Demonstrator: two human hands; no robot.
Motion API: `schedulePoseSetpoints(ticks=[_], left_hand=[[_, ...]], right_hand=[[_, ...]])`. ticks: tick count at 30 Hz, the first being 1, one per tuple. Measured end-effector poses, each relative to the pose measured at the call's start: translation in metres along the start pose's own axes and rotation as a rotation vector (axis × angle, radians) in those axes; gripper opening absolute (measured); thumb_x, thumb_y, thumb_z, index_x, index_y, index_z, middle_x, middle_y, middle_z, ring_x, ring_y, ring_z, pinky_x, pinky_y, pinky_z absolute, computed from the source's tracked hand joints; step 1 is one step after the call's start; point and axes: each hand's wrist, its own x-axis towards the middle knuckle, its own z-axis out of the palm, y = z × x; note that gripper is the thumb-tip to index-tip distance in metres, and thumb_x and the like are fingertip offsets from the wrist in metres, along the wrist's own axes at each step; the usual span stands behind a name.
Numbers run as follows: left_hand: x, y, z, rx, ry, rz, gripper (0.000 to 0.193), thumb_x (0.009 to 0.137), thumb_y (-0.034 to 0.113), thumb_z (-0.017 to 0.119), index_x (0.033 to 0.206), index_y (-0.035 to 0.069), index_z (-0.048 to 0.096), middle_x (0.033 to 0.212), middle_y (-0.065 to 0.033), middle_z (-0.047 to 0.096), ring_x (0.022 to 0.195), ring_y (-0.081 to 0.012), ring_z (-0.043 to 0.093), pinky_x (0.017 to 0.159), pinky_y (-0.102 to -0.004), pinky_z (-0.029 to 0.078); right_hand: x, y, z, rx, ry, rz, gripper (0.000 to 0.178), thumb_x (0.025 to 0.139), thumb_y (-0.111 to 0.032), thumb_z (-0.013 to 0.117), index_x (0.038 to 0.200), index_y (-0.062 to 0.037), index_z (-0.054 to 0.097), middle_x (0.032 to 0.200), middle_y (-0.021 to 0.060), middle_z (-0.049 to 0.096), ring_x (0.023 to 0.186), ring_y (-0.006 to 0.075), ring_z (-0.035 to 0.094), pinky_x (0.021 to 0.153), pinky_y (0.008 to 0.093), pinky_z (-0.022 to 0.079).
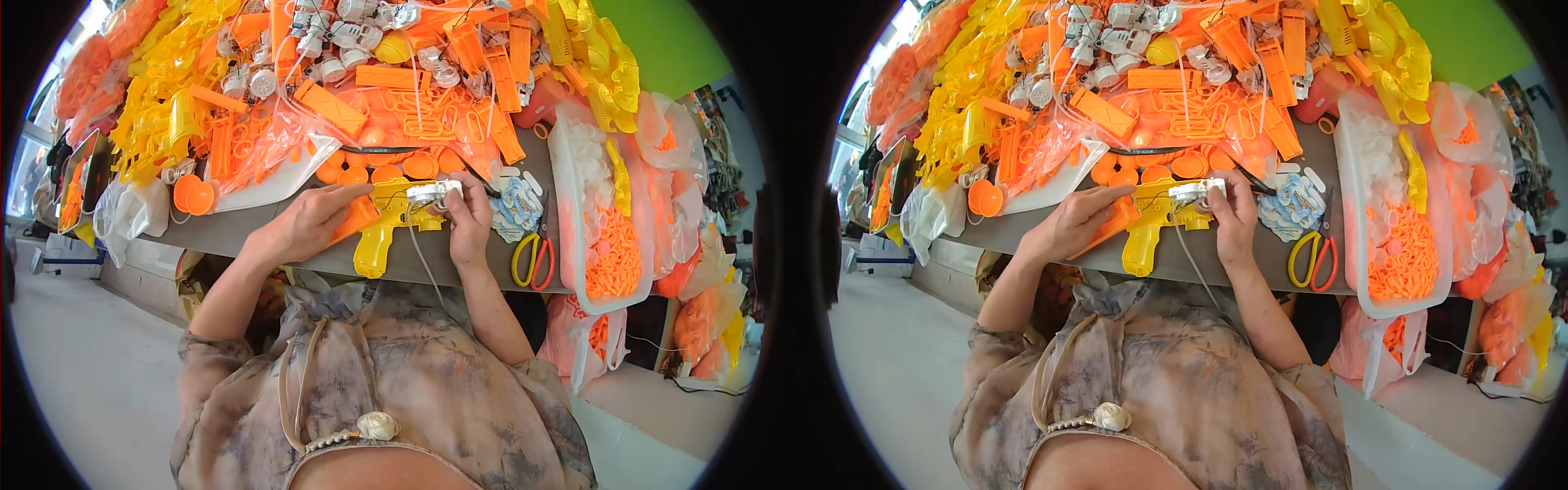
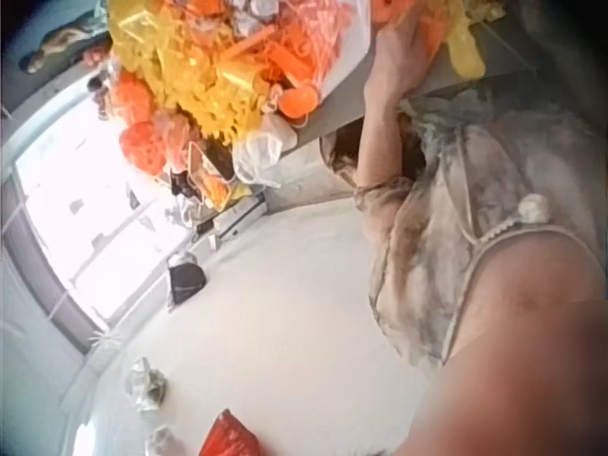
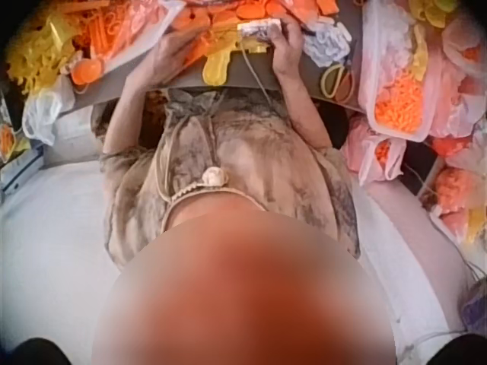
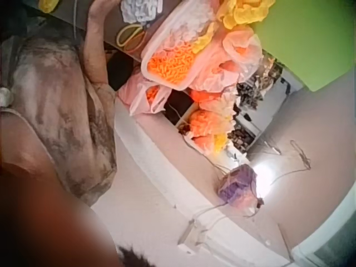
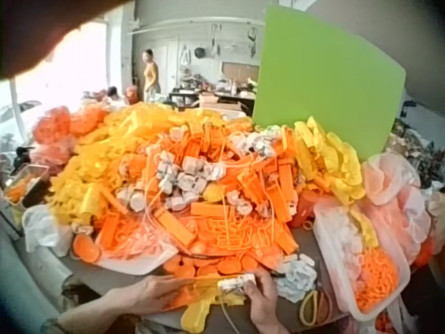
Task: Assembling toy bubble guns and applying decorative stickers to them.
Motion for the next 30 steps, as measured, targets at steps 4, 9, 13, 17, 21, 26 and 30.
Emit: schedulePoseSetpoints(ticks=[4,9,13,17,21,26,30], left_hand=[[-0.004,0.006,0.001,-0.198,-0.012,-0.121,0.042,0.084,0.011,0.059,0.124,0.002,0.049,0.097,-0.0156,0.058,0.082,-0.0265,0.056,0.075,-0.033,0.044],[-0.003,0.011,0.012,-0.088,0.036,-0.144,0.048,0.078,0.016,0.067,0.12,0.001,0.049,0.097,-0.0171,0.058,0.083,-0.0292,0.056,0.075,-0.0343,0.045],[-0.002,0.012,0.015,0.107,0.151,-0.062,0.051,0.077,0.016,0.068,0.121,0.002,0.046,0.097,-0.0177,0.057,0.084,-0.0351,0.059,0.073,-0.0423,0.049],[0.001,0.02,0.018,0.06,0.188,-0.071,0.047,0.077,0.016,0.066,0.119,0.006,0.048,0.095,-0.0173,0.057,0.083,-0.037,0.059,0.072,-0.0433,0.049],[0.001,0.013,0.023,0.144,0.137,-0.06,0.035,0.081,0.017,0.062,0.113,0.01,0.052,0.089,-0.0171,0.056,0.078,-0.0376,0.06,0.069,-0.0436,0.05],[0.002,0.013,0.023,0.202,0.124,-0.063,0.028,0.083,0.016,0.059,0.109,0.008,0.052,0.083,-0.0166,0.053,0.073,-0.0361,0.059,0.065,-0.0439,0.049],[0.005,0.011,0.021,0.237,0.109,-0.058,0.027,0.083,0.016,0.057,0.108,0.006,0.052,0.082,-0.0177,0.053,0.071,-0.0369,0.058,0.064,-0.0444,0.049]], right_hand=[[0.001,0.001,0.005,-0.168,-0.009,-0.013,0.024,0.093,-0.018,0.053,0.112,-0.0028,0.05,0.093,0.003,0.055,0.076,0.0087,0.055,0.064,0.022,0.051],[0.0,0.001,0.01,-0.409,-0.011,-0.057,0.026,0.093,-0.021,0.055,0.11,-0.0032,0.05,0.09,0.0016,0.051,0.078,0.0069,0.051,0.065,0.0209,0.05],[0.001,0.005,0.009,-0.43,0.019,-0.129,0.027,0.09,-0.018,0.061,0.108,0.0002,0.052,0.086,0.0032,0.048,0.072,0.0077,0.049,0.058,0.0218,0.047],[-0.003,-0.004,0.014,-0.318,0.028,-0.016,0.027,0.092,-0.02,0.058,0.11,-0.0008,0.051,0.089,0.0026,0.05,0.076,0.0077,0.051,0.061,0.0219,0.049],[-0.005,-0.003,0.015,-0.268,0.022,0.004,0.026,0.093,-0.02,0.054,0.112,-0.0015,0.05,0.093,0.0034,0.053,0.08,0.0084,0.054,0.064,0.0222,0.051],[-0.007,0.002,0.016,-0.294,0.045,-0.043,0.028,0.094,-0.019,0.054,0.113,-0.0003,0.05,0.094,0.0043,0.054,0.081,0.0085,0.055,0.066,0.022,0.051],[-0.007,0.001,0.019,-0.205,0.041,-0.063,0.029,0.091,-0.018,0.059,0.113,-0.0004,0.048,0.093,0.0037,0.052,0.078,0.0075,0.05,0.063,0.022,0.049]])
